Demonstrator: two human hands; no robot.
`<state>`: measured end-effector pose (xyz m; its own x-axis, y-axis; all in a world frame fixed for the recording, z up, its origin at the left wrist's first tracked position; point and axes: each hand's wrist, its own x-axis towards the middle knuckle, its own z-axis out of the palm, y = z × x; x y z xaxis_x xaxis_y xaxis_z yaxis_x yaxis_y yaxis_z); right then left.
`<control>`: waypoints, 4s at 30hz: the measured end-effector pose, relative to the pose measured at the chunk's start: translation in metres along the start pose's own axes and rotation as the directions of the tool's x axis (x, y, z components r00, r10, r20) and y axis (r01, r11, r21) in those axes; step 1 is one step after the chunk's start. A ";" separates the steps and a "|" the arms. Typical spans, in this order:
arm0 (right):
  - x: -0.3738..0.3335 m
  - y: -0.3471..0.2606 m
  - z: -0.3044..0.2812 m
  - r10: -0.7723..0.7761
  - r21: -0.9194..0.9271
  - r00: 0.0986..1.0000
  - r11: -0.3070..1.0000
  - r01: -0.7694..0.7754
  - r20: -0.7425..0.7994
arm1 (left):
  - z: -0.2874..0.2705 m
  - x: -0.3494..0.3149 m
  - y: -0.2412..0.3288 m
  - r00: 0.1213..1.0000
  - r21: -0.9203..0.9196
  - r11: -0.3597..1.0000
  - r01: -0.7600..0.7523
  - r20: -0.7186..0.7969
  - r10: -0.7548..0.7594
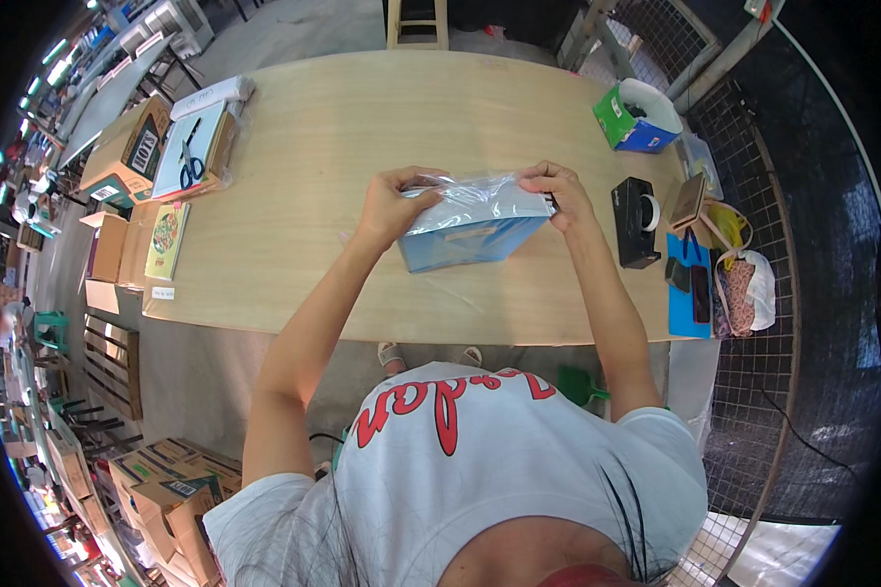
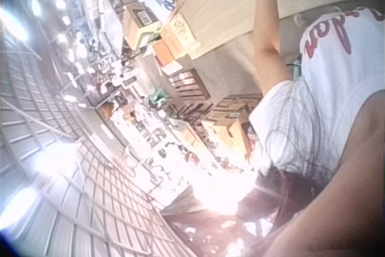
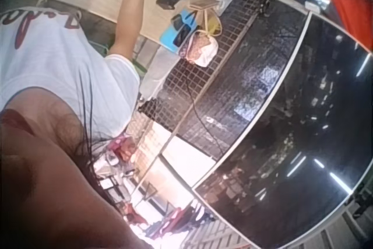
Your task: The person wraps individual notebooks in plastic sleeves, cuts open a cardboard box using shears, and places the notebooks into the box alongside other supplies.
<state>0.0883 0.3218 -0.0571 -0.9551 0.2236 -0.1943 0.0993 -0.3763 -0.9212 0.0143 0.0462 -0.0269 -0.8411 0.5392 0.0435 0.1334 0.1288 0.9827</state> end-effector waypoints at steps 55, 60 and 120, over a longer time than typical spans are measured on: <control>0.016 -0.015 -0.005 0.248 -0.070 0.937 0.969 -0.238 0.247 | 0.008 -0.006 -0.013 0.998 -0.328 0.945 0.008 -0.063 -0.030; 0.011 -0.012 -0.006 0.111 -0.125 0.943 0.989 -0.074 0.315 | 0.009 -0.007 -0.017 0.997 -0.337 0.940 -0.055 -0.072 0.033; -0.084 0.024 -0.375 0.395 -0.081 0.641 0.809 -0.582 -0.658 | 0.049 0.020 0.065 0.778 0.645 0.623 -0.443 0.622 -0.090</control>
<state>0.2754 0.6312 -0.1891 -0.3896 0.5865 -0.7101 0.6587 -0.3614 -0.6599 0.0319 0.1061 0.0295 -0.3404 0.9254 -0.1665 0.7939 0.3778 0.4765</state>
